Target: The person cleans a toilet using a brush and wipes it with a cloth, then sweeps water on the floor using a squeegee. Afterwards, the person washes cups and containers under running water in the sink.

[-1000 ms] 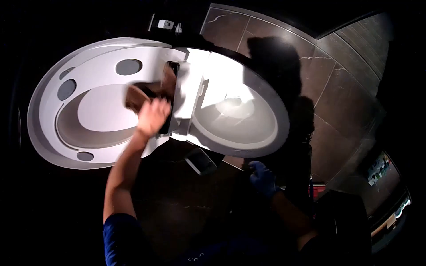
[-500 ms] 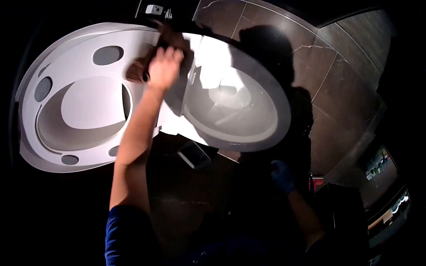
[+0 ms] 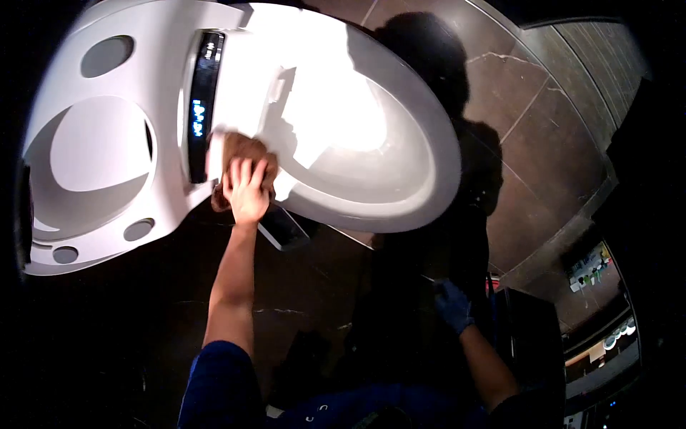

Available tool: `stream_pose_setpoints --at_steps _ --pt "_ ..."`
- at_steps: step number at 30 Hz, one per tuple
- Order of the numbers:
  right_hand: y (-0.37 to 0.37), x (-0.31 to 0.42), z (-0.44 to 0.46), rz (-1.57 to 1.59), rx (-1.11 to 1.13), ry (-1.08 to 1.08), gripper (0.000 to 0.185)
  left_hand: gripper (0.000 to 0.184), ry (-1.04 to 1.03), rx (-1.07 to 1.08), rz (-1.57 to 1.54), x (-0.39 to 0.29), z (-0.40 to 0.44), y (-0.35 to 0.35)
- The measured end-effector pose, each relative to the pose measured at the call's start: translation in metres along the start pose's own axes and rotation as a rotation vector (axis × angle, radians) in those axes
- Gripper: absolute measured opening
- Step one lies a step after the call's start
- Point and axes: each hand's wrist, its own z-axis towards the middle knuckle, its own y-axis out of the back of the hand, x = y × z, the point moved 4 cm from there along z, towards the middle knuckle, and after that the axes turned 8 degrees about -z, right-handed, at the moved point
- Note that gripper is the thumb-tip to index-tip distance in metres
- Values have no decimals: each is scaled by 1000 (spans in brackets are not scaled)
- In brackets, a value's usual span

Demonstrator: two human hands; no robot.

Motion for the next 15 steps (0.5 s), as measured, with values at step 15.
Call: stream_pose_setpoints --at_steps 15 --pt "46 -47 -22 -8 -2 48 23 48 -108 -188 -629 -298 -107 -95"
